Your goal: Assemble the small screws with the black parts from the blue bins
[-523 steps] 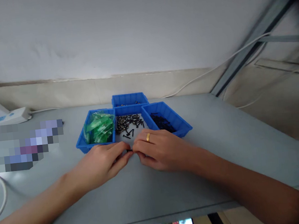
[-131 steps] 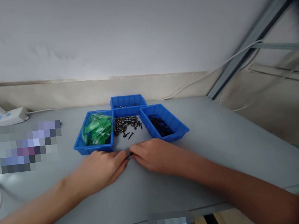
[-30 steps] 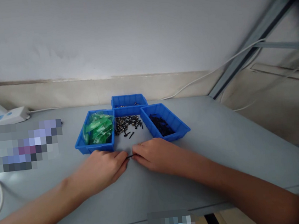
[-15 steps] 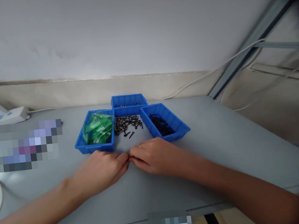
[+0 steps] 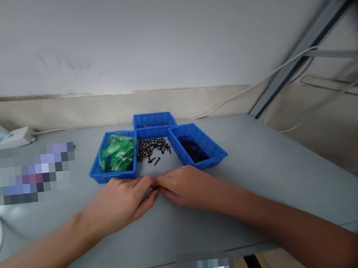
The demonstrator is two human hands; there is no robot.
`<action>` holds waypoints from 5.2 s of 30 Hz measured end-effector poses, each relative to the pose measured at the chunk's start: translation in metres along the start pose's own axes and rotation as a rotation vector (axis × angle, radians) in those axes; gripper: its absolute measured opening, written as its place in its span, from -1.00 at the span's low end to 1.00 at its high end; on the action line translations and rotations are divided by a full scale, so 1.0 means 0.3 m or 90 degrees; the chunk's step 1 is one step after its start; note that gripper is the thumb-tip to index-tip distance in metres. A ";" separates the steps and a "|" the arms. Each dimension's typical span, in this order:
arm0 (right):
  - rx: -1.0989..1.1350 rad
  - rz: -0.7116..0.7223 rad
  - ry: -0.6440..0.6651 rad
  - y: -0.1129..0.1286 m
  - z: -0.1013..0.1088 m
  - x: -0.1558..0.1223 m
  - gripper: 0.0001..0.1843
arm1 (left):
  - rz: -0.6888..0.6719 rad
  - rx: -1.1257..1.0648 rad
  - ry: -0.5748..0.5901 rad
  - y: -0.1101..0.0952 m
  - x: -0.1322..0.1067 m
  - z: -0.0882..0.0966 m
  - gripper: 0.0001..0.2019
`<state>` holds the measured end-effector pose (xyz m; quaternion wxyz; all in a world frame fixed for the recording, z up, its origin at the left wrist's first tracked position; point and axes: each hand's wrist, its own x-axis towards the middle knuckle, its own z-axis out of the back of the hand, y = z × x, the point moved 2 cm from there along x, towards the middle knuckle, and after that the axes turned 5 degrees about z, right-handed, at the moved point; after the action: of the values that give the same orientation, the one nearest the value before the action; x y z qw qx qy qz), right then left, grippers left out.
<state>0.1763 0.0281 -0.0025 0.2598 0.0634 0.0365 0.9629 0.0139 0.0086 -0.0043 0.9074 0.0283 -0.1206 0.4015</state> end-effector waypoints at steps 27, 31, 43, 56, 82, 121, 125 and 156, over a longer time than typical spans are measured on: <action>-0.031 0.040 -0.018 0.017 0.024 0.002 -0.80 | -0.012 -0.009 0.088 0.003 0.006 -0.032 -0.76; -0.039 0.045 -0.036 0.005 0.016 0.000 -0.80 | 0.011 0.005 0.101 0.005 0.010 -0.026 -0.77; -0.056 0.044 -0.039 -0.024 -0.015 -0.002 -0.79 | 0.036 -0.092 0.016 0.008 0.006 0.009 -0.78; -0.086 0.038 -0.042 -0.025 -0.007 0.001 -0.69 | -0.011 -0.173 0.064 0.023 0.013 0.013 -0.78; -0.004 -0.013 -0.005 0.000 0.031 -0.001 -0.82 | 0.060 -0.072 0.101 0.005 0.009 0.003 -0.84; -0.006 -0.022 -0.012 -0.002 0.036 0.003 -0.85 | 0.066 0.007 0.121 0.022 0.007 -0.019 -0.70; -0.016 -0.030 0.011 -0.001 0.018 0.002 -0.82 | 0.053 -0.034 0.083 0.018 0.007 -0.005 -0.72; 0.101 -0.032 -0.033 0.020 0.041 -0.002 -0.88 | -0.003 -0.037 0.096 0.011 0.008 -0.010 -0.78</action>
<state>0.1755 0.0232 0.0103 0.2788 0.1074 0.1077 0.9482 0.0137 0.0129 -0.0069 0.9153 -0.0284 -0.0637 0.3968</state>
